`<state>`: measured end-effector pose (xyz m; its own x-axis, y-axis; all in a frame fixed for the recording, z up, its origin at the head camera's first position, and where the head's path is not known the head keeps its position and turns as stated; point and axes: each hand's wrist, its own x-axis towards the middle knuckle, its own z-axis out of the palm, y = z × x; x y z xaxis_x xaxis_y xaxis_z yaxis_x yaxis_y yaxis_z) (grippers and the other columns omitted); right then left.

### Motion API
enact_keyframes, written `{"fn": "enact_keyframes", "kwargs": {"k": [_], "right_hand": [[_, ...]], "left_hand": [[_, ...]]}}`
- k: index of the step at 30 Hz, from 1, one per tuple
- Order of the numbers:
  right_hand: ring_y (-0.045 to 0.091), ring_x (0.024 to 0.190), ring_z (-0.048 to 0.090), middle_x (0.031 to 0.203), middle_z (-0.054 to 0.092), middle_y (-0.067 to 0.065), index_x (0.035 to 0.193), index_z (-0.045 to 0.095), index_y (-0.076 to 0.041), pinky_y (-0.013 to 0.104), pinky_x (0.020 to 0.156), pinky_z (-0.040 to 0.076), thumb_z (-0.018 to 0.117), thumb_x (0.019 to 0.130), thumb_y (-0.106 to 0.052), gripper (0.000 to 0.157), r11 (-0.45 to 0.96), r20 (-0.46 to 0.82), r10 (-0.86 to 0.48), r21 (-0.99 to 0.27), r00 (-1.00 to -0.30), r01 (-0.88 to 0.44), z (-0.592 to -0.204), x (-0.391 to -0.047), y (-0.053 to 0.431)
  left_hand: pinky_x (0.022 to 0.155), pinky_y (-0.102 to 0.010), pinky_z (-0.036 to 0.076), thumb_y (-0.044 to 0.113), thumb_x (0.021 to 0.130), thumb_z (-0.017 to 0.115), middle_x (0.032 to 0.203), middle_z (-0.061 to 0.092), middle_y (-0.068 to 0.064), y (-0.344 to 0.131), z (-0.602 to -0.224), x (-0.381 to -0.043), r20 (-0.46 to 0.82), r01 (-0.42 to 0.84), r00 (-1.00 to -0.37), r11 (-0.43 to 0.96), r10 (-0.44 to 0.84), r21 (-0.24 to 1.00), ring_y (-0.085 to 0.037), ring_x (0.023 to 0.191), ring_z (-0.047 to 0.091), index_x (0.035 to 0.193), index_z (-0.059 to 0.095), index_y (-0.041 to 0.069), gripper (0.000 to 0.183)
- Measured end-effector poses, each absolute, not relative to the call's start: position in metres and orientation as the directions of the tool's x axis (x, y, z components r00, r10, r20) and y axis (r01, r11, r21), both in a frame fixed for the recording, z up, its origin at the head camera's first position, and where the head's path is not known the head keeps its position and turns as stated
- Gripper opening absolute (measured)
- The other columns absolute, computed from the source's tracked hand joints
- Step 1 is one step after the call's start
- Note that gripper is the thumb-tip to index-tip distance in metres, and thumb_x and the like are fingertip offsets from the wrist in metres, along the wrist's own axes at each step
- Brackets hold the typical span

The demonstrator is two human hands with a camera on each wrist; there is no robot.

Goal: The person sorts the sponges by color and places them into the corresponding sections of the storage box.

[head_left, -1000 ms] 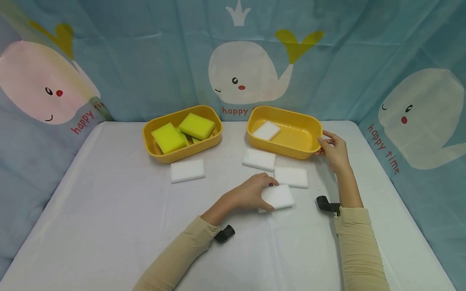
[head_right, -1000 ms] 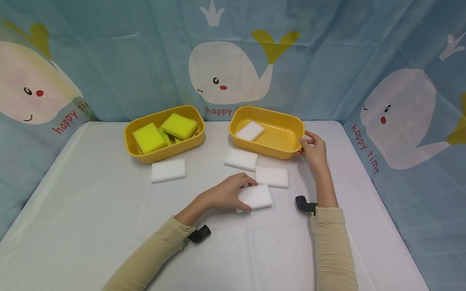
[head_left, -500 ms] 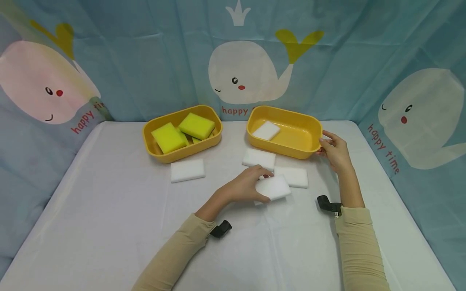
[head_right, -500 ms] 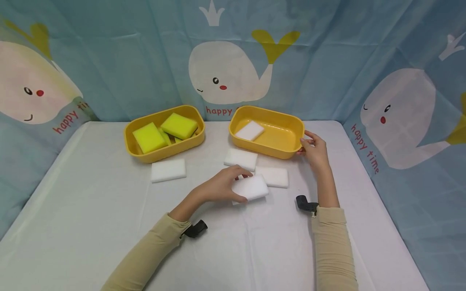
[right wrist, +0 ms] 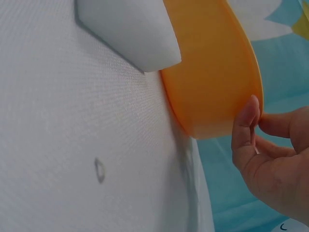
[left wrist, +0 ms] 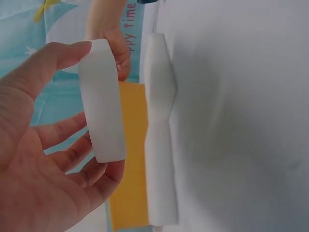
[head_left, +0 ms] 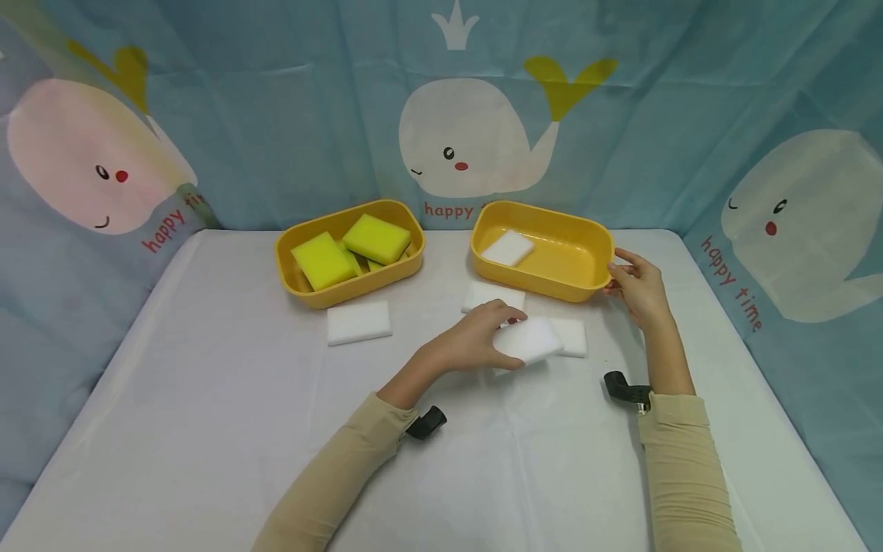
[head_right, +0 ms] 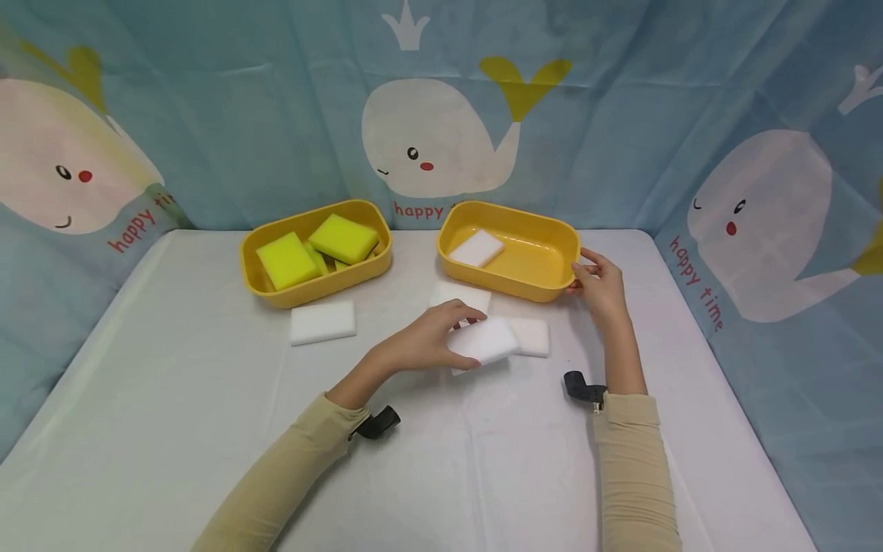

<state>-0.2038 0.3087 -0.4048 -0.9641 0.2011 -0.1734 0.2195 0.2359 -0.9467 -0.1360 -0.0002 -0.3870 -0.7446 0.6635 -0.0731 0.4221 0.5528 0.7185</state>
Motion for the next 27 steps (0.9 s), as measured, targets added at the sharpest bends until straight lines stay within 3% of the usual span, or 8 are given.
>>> {"fn": "enact_keyframes", "kwargs": {"k": [27], "right_hand": [[0.003, 0.073, 0.058, 0.112, 0.05, 0.007, 0.166, 0.029, -0.005, 0.012, 0.07, 0.058, 0.053, 0.111, -0.016, 0.061, 0.214, -0.176, 0.197, -0.952, -0.964, 0.218, -0.405, -0.203, 0.309]], "left_hand": [[0.11, -0.035, 0.048, 0.03, 0.093, 0.082, 0.139, 0.056, -0.015, 0.023, -0.354, -0.188, -0.031, 0.443, -0.791, 0.608, 0.611, 0.659, -0.024, 0.125, 0.055, 0.151, 0.053, 0.002, 0.071]]}}
